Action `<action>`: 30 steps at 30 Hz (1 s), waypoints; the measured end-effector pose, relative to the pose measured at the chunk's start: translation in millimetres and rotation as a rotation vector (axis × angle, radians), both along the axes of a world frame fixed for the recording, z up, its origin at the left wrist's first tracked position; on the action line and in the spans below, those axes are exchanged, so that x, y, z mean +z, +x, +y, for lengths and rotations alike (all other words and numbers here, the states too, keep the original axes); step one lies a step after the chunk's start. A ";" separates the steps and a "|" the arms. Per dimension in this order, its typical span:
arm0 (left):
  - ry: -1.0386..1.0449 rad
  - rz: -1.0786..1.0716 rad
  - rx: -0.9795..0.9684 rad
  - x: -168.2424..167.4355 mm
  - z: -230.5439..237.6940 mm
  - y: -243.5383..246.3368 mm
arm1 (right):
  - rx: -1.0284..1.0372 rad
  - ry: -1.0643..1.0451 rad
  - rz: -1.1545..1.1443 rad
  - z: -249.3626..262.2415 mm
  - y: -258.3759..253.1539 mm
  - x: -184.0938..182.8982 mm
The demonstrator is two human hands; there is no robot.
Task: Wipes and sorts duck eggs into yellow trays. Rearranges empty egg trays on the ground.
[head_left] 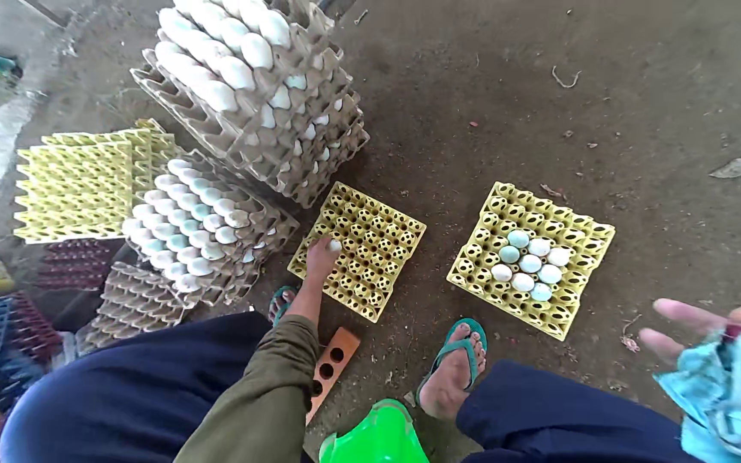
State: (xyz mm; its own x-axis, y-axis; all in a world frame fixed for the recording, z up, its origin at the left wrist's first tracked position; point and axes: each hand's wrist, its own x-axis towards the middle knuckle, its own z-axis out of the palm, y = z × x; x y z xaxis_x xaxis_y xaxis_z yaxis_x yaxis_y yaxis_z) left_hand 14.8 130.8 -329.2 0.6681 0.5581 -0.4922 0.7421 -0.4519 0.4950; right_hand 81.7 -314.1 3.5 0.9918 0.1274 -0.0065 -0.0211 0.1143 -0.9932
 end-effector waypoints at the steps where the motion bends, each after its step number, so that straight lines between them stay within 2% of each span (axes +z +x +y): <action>1: 0.019 -0.003 -0.040 -2.6 2.2 0.1 | 0.019 -0.049 -0.011 6.5 -0.1 1.6; 3: 0.001 0.006 -0.078 -2.5 7.3 -0.7 | 0.058 -0.197 -0.057 22.9 -2.5 4.1; 5: -0.101 -0.016 -0.012 5.8 15.0 -4.1 | 0.066 -0.290 -0.144 41.1 -4.9 2.2; 8: -0.453 -0.233 0.159 33.8 18.3 -7.1 | 0.047 -0.371 -0.247 65.5 -5.4 -0.9; 11: -0.847 -0.487 0.182 104.5 -8.5 1.1 | 0.074 -0.368 -0.242 98.9 -9.7 2.0; 14: -1.050 -0.580 -0.047 176.4 -49.7 13.6 | 0.122 -0.459 -0.334 135.3 -15.6 2.6; 17: -1.200 -0.682 -0.244 238.7 -92.7 21.2 | 0.051 -0.464 -0.552 165.2 -17.7 -4.1; 19: -1.159 -0.778 -0.228 280.4 -126.2 12.6 | 0.083 -0.458 -0.712 175.7 -16.8 -11.2; 21: -0.975 -0.899 -0.180 311.7 -148.5 -3.5 | 0.143 -0.439 -0.820 182.2 -19.1 -17.1; 23: -0.779 -0.985 -0.230 329.3 -152.1 -12.7 | 0.154 -0.322 -0.856 186.0 -25.4 -12.8; 26: -0.517 -0.994 -0.310 351.4 -149.1 -16.8 | 0.138 -0.076 -0.793 190.9 -34.8 0.3; 30: -0.185 -1.018 -0.402 361.7 -149.4 -25.6 | 0.216 0.267 -0.544 191.9 -50.8 12.3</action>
